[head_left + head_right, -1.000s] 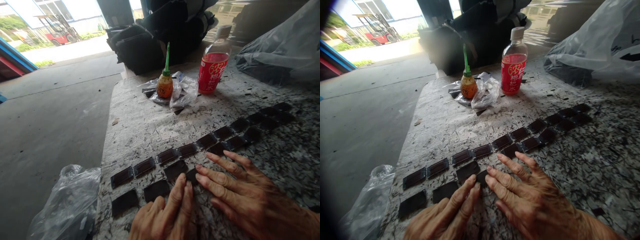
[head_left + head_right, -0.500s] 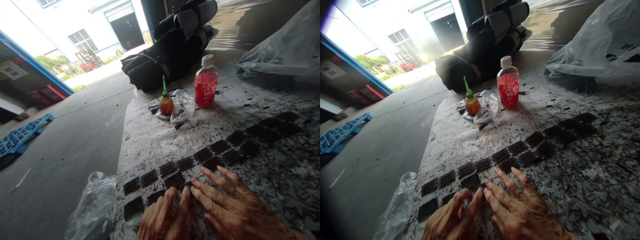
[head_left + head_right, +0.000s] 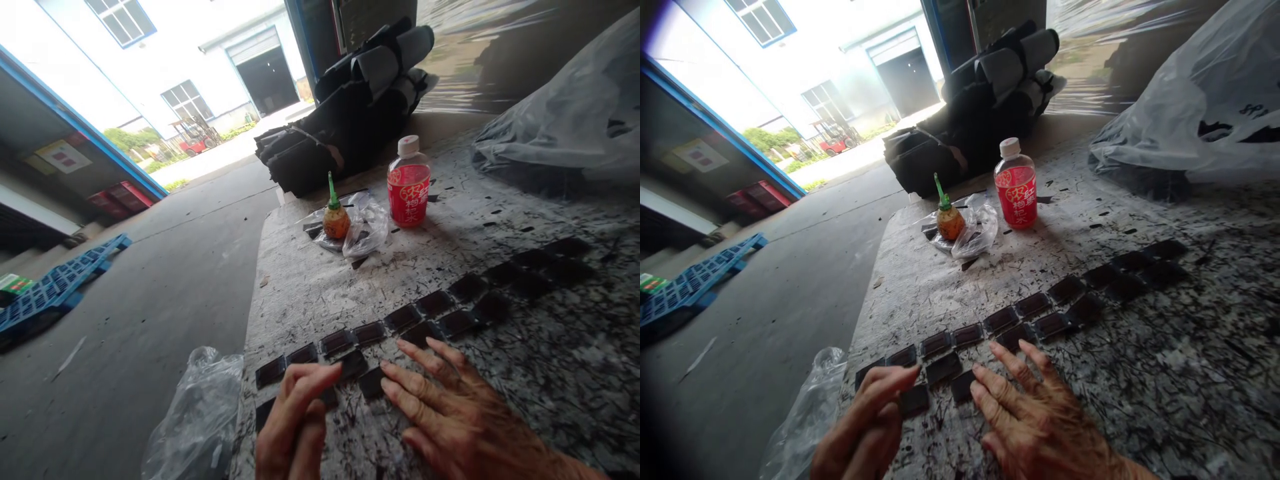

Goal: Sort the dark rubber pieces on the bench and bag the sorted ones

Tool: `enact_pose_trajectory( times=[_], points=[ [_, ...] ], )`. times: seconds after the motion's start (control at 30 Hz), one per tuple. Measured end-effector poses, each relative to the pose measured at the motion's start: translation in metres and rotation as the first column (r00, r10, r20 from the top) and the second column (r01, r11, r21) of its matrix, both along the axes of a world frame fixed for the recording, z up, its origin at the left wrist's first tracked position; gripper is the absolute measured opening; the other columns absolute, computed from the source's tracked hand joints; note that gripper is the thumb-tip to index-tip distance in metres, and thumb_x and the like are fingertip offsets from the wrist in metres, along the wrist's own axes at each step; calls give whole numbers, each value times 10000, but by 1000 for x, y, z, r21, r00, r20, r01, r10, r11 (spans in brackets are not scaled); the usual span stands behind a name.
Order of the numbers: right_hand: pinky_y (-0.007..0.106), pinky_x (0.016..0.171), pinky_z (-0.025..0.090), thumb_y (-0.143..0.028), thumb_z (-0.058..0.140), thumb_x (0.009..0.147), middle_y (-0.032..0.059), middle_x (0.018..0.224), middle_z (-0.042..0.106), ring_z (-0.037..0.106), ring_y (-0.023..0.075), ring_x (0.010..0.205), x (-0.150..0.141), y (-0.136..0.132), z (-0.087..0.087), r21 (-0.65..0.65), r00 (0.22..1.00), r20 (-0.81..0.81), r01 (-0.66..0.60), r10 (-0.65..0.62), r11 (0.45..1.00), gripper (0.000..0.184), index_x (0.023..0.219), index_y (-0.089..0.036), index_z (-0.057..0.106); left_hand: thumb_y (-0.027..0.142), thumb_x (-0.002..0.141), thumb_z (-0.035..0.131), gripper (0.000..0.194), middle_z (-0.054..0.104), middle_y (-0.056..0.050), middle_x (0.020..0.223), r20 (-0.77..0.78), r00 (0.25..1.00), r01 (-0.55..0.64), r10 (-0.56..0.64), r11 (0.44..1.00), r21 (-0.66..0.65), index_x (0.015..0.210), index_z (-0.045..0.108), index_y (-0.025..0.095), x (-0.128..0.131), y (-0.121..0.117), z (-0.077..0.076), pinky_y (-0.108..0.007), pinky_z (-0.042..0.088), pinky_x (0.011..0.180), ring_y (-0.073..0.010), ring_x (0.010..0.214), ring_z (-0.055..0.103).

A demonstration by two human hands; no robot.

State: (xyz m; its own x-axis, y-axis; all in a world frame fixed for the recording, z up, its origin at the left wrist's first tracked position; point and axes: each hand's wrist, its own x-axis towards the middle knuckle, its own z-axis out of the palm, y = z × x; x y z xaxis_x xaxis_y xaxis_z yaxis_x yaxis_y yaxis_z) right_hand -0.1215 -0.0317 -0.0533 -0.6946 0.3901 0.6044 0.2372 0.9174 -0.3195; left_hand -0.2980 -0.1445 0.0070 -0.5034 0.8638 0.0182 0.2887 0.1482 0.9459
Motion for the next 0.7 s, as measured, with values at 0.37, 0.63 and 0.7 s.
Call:
enact_pose_trajectory(
  times=[0.37, 0.63, 0.7],
  points=[
    [168, 623, 568, -308, 555, 889, 24, 938, 710, 694, 128, 720, -20, -25, 45, -403, 976, 38, -181, 214, 897, 282, 1152, -209, 569, 260, 905, 475, 320, 616, -148, 1054, 979, 121, -218, 167, 966, -138, 1180, 523, 104, 9, -4, 13, -255, 494, 646, -143, 714, 621],
    [170, 480, 558, -301, 641, 788, -20, 788, 705, 657, 118, 512, -29, -44, 45, -530, 995, 57, -37, 79, 847, 468, 1232, -211, 522, 222, 874, 545, 314, 623, -143, 1060, 990, 106, -228, 94, 971, -68, 1165, 494, 117, 16, -19, 2, -280, 488, 752, -215, 906, 642],
    [170, 522, 571, -294, 647, 781, -9, 833, 722, 692, 136, 602, -30, -47, 44, -520, 994, 71, -30, 79, 854, 472, 1231, -213, 530, 161, 830, 587, 347, 635, -133, 1057, 986, 146, -231, 77, 972, -42, 1162, 494, 124, 18, -19, -1, -314, 485, 818, -212, 906, 647]
  ],
)
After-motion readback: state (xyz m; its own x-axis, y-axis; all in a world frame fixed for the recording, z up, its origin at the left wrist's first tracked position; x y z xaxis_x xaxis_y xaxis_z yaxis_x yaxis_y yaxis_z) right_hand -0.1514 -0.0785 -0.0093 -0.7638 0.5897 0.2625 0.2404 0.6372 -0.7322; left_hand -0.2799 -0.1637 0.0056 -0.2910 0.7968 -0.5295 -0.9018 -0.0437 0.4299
